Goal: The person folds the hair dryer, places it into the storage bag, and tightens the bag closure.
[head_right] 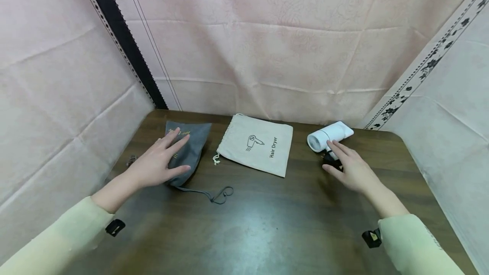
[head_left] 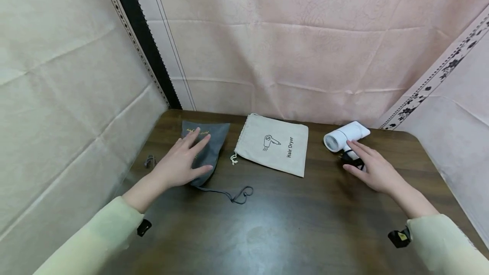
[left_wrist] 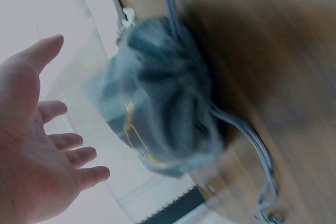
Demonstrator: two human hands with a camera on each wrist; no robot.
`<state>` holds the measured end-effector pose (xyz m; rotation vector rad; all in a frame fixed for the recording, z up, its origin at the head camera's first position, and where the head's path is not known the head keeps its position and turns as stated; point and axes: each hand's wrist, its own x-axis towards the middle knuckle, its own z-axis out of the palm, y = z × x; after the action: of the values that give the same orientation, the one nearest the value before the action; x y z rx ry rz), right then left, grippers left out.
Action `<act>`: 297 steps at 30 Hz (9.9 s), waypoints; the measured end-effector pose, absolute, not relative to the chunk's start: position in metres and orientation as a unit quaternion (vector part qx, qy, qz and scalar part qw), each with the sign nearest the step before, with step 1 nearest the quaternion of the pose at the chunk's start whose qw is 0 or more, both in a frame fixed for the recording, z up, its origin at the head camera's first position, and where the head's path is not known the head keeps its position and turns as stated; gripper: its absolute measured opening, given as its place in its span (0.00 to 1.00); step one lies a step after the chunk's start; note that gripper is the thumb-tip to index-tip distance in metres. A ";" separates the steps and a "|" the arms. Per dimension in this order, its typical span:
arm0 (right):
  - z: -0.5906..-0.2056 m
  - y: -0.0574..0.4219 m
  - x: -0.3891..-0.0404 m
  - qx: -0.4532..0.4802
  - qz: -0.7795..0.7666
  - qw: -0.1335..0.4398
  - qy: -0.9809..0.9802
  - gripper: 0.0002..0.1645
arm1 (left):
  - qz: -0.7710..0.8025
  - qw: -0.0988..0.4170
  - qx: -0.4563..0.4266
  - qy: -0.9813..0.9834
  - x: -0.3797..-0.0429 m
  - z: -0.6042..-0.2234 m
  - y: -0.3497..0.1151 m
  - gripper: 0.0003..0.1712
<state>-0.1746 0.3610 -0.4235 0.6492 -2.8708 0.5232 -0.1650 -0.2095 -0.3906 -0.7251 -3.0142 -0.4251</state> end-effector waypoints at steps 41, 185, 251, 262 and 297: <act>-0.484 0.395 -0.204 0.246 0.157 0.161 -0.943 0.45 | -0.140 -0.016 -0.311 -0.940 -0.145 -0.434 -0.101 0.46; -0.436 0.288 -0.118 0.298 0.244 0.052 -0.921 0.47 | -0.006 0.109 -0.683 -0.722 -0.133 -0.469 -0.066 0.46; -0.451 0.193 -0.138 0.132 0.570 -0.020 -0.811 0.58 | -0.022 0.302 -0.585 -0.752 -0.114 -0.444 -0.070 0.44; -0.438 0.181 -0.144 0.146 0.550 -0.002 -0.823 0.58 | -0.035 0.307 -0.590 -0.746 -0.117 -0.438 -0.078 0.45; -0.418 0.195 -0.161 0.274 0.529 -0.046 -0.802 0.44 | -0.010 0.309 -0.641 -0.702 -0.134 -0.426 -0.073 0.38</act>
<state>-0.1613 0.1950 -0.4181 0.8886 -2.5954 1.7136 -0.1339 -0.0727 -0.4264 -1.6952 -1.8561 -0.0255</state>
